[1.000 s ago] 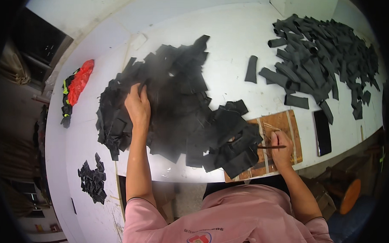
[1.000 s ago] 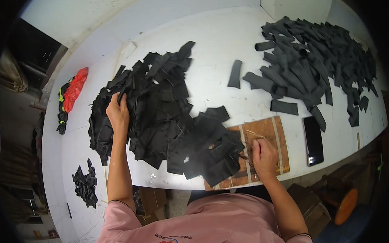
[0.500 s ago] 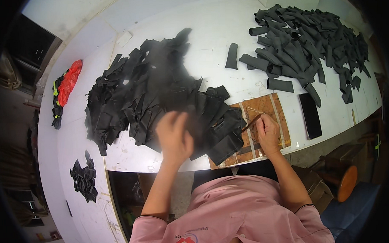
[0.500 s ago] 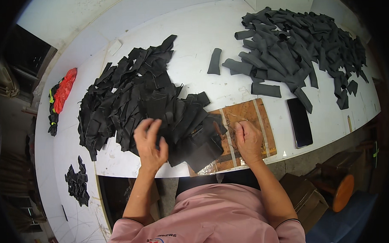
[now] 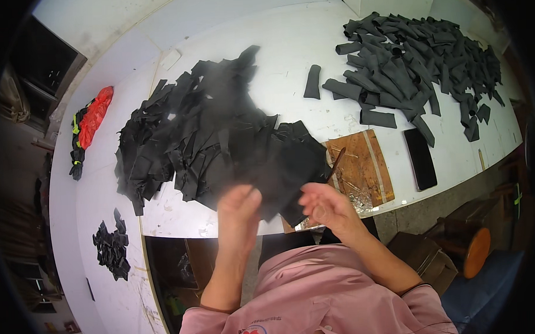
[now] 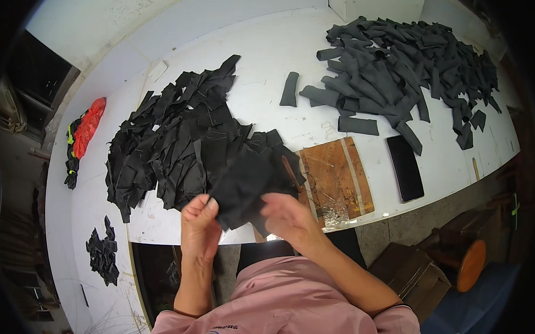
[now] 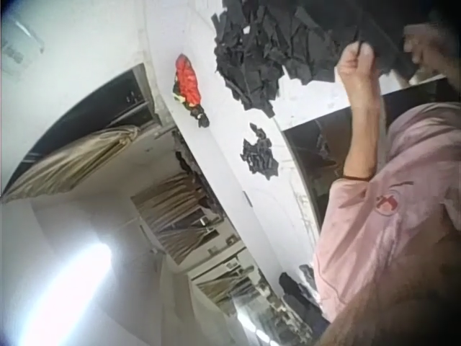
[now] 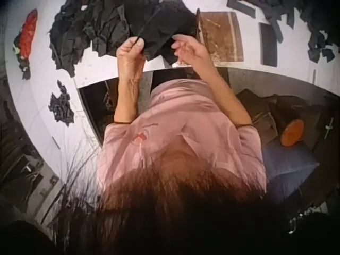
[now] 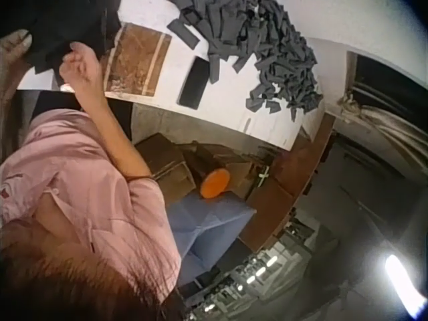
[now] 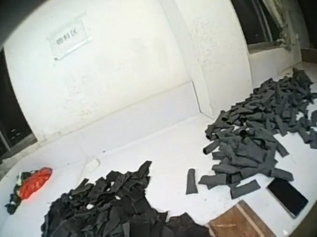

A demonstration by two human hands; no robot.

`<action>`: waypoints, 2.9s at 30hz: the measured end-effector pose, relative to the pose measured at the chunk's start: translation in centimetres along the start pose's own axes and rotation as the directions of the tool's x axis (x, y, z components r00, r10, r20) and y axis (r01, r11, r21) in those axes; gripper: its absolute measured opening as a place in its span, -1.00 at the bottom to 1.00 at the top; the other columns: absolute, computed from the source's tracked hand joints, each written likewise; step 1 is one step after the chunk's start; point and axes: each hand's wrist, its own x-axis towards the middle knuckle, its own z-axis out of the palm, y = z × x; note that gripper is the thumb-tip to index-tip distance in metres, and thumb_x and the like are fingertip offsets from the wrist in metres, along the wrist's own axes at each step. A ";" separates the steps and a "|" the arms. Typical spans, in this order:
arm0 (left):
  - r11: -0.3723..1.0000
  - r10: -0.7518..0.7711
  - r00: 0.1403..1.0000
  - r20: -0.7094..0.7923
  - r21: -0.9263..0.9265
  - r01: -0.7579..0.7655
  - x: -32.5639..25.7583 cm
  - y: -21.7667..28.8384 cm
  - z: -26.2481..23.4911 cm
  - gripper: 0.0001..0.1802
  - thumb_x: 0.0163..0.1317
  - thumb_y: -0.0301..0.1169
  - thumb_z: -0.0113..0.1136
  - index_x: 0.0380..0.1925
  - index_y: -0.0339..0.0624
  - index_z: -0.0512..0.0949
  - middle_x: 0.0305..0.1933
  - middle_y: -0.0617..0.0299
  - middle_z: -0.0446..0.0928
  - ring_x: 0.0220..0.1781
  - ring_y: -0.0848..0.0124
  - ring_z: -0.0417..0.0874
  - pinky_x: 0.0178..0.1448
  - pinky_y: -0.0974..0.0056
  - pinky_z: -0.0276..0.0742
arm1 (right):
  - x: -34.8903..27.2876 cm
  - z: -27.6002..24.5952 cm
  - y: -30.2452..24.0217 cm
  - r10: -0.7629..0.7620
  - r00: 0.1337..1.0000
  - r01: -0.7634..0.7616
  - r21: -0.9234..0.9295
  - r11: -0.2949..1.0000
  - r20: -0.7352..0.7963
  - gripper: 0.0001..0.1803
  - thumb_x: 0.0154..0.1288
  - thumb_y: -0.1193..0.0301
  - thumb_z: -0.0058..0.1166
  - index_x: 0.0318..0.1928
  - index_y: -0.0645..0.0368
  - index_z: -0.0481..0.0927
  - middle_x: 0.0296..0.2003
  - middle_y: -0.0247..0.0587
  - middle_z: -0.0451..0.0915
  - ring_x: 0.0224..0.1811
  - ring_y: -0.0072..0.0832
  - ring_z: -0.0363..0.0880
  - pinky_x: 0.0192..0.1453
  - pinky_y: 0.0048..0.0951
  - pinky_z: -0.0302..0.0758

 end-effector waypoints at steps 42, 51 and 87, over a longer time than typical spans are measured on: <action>0.870 -0.400 0.840 0.366 0.441 0.221 -1.5 -0.2 0.6 -0.90 0.05 -0.48 0.18 -0.49 -0.30 0.54 -0.59 0.32 0.45 -0.59 0.64 0.41 -0.54 0.55 0.36 | -0.7 -1.4 -2.6 0.214 0.953 -0.114 -0.400 0.909 0.214 -0.84 -0.01 0.47 0.10 -0.49 0.34 0.46 -0.64 -0.29 0.40 -0.57 -0.64 0.35 -0.50 -0.55 0.27; 0.865 -0.493 0.758 0.427 0.335 0.374 -1.1 0.4 0.2 -0.85 0.12 -0.47 0.08 -0.38 -0.37 0.52 -0.54 0.17 0.51 -0.56 0.50 0.54 -0.55 0.49 0.45 | -0.2 -2.1 -3.1 0.160 0.898 0.098 -0.539 0.836 0.410 -0.87 -0.03 0.51 0.09 -0.53 0.35 0.47 -0.67 -0.23 0.37 -0.59 -0.56 0.34 -0.49 -0.53 0.26; 0.843 -0.461 0.826 0.325 0.450 0.294 -2.4 -1.0 0.6 -0.97 0.01 -0.57 0.19 -0.52 -0.29 0.54 -0.60 0.28 0.48 -0.60 0.60 0.48 -0.56 0.54 0.39 | -1.5 -1.0 -2.0 -0.410 0.873 0.401 -0.866 0.300 0.263 -0.62 -0.16 0.48 0.23 -0.22 0.24 0.48 -0.33 -0.16 0.43 -0.39 -0.36 0.44 -0.27 -0.45 0.38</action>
